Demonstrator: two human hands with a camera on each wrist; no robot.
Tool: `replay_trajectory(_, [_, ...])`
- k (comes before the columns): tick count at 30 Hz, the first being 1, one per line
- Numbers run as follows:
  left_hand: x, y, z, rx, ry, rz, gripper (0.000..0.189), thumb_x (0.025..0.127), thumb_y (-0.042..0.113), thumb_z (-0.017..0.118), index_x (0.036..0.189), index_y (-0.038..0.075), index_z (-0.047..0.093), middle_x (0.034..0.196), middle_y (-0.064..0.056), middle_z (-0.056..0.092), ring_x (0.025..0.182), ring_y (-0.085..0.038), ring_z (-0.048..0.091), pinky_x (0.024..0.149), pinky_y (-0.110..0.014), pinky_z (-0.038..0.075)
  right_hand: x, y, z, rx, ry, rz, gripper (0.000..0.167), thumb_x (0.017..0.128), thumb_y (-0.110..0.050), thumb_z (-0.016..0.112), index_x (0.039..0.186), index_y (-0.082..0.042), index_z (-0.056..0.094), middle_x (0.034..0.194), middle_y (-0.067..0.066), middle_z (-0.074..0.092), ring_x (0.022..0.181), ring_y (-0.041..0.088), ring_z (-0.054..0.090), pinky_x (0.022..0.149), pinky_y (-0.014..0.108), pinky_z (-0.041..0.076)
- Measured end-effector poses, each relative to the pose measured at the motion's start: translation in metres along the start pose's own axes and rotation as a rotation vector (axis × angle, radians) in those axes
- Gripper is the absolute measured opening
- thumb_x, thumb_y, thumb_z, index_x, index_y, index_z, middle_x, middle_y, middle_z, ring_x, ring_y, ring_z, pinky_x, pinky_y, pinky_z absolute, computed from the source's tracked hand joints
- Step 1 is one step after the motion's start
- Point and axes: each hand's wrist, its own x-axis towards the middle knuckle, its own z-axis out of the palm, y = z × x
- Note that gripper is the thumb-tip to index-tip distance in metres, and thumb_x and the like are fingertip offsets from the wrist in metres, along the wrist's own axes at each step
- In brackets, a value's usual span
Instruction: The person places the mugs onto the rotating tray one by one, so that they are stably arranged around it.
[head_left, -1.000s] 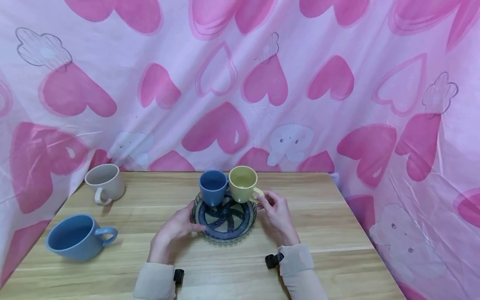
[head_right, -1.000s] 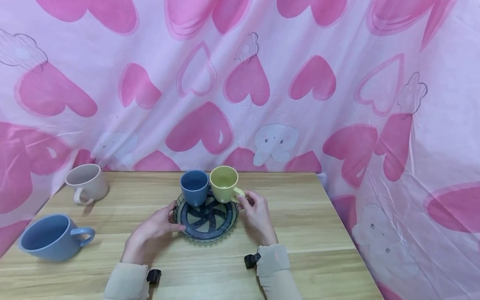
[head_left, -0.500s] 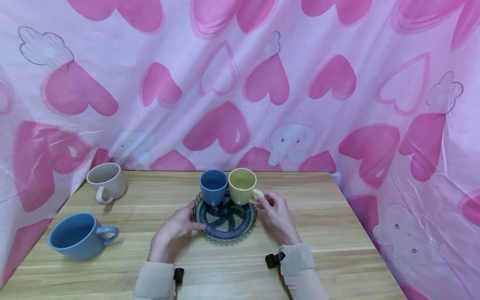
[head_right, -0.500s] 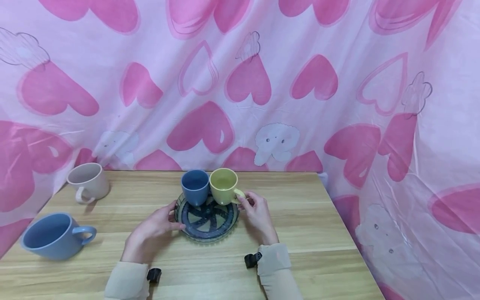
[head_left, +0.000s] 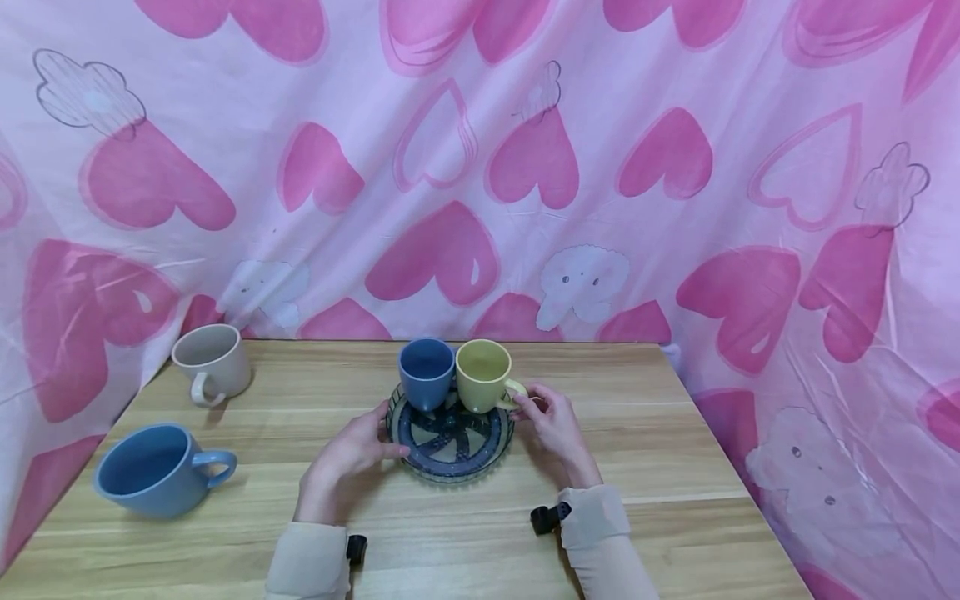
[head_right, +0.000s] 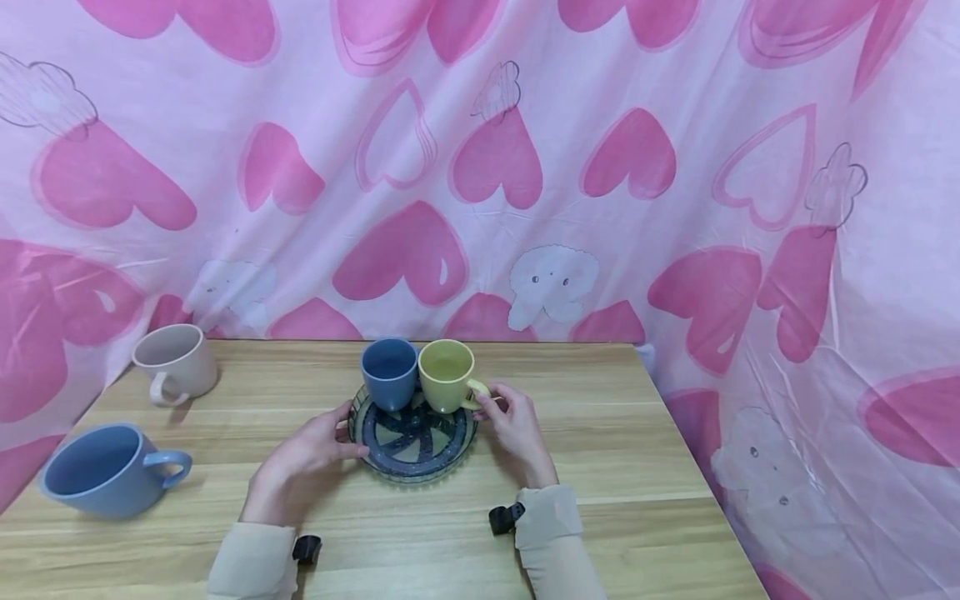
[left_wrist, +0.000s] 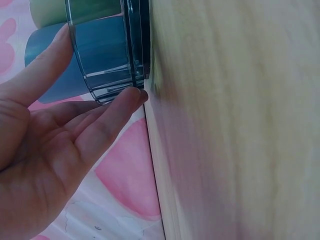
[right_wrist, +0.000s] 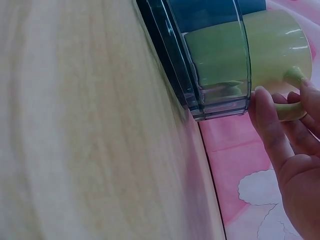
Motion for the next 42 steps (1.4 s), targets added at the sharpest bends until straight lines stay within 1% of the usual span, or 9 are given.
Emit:
replay_trajectory(7, [-0.001,0.000,0.000,0.003,-0.006,-0.004,0.089,0.085,0.013,0.077,0.152,-0.007,0.021,0.142,-0.032,0.042,0.130,-0.043,0.043,0.108,-0.055,0.034,0.001,-0.001,0.000,0.017,0.004,0.073,0.023,0.096,-0.008,0.062,0.112,0.008,0.065,0.105,0.031,0.064,0.084,0.039,0.067,0.081,0.050,0.055])
replay_trajectory(11, [0.000,0.001,0.000,-0.002,-0.004,0.010,0.089,0.085,0.013,0.077,0.152,-0.006,0.021,0.143,-0.031,0.042,0.130,-0.043,0.044,0.108,-0.055,0.034,0.002,-0.003,-0.002,0.065,-0.013,0.097,0.027,0.097,-0.004,0.060,0.117,0.013,0.061,0.109,0.034,0.061,0.089,0.046,0.065,0.082,0.049,0.055])
replay_trajectory(15, [0.000,0.002,-0.001,-0.010,-0.004,0.020,0.089,0.085,0.013,0.077,0.152,-0.005,0.022,0.143,-0.030,0.042,0.129,-0.043,0.044,0.108,-0.055,0.035,-0.001,-0.018,-0.002,0.113,-0.033,0.119,0.028,0.097,0.001,0.057,0.120,0.018,0.056,0.114,0.039,0.057,0.092,0.052,0.062,0.086,0.051,0.054])
replay_trajectory(18, [-0.001,0.003,-0.001,-0.015,-0.005,0.028,0.088,0.084,0.012,0.077,0.152,-0.005,0.023,0.143,-0.030,0.043,0.129,-0.043,0.044,0.108,-0.055,0.034,-0.004,-0.029,-0.002,0.125,-0.039,0.120,0.028,0.096,0.004,0.056,0.120,0.020,0.055,0.114,0.040,0.055,0.091,0.052,0.062,0.086,0.051,0.053])
replay_trajectory(25, [-0.002,0.004,-0.002,-0.017,-0.009,0.015,0.088,0.085,0.012,0.077,0.152,-0.005,0.023,0.142,-0.030,0.044,0.127,-0.043,0.047,0.106,-0.054,0.038,-0.004,-0.031,-0.003,0.109,-0.053,0.123,0.027,0.096,0.003,0.058,0.118,0.018,0.058,0.111,0.040,0.057,0.089,0.045,0.064,0.084,0.047,0.056])
replay_trajectory(32, [-0.001,0.002,-0.001,-0.002,-0.006,0.016,0.087,0.085,0.013,0.077,0.152,-0.005,0.024,0.141,-0.029,0.046,0.128,-0.042,0.047,0.106,-0.055,0.037,-0.004,-0.032,-0.003,0.068,-0.054,0.138,0.028,0.097,-0.001,0.059,0.120,0.015,0.059,0.105,0.039,0.060,0.094,0.052,0.059,0.086,0.057,0.051])
replay_trajectory(34, [-0.001,0.002,-0.001,0.001,-0.003,0.016,0.086,0.085,0.013,0.077,0.151,-0.005,0.025,0.141,-0.029,0.047,0.127,-0.042,0.048,0.106,-0.054,0.038,-0.003,-0.026,-0.004,0.056,-0.051,0.142,0.028,0.097,-0.003,0.059,0.120,0.013,0.060,0.103,0.039,0.060,0.095,0.054,0.058,0.085,0.059,0.051])
replay_trajectory(37, [-0.001,0.001,-0.001,0.000,-0.001,0.014,0.086,0.085,0.013,0.077,0.151,-0.006,0.025,0.140,-0.029,0.047,0.126,-0.042,0.048,0.106,-0.054,0.038,0.000,-0.014,-0.004,0.053,-0.032,0.144,0.028,0.097,-0.007,0.061,0.120,0.009,0.063,0.102,0.035,0.062,0.093,0.051,0.058,0.081,0.057,0.053])
replay_trajectory(42, [-0.002,0.002,-0.003,0.000,-0.008,0.012,0.086,0.086,0.012,0.076,0.151,-0.006,0.024,0.141,-0.029,0.046,0.127,-0.041,0.047,0.107,-0.053,0.037,0.002,-0.003,-0.005,0.015,-0.020,0.132,0.033,0.094,-0.012,0.067,0.124,0.001,0.063,0.113,0.022,0.064,0.098,0.032,0.061,0.078,0.047,0.056])
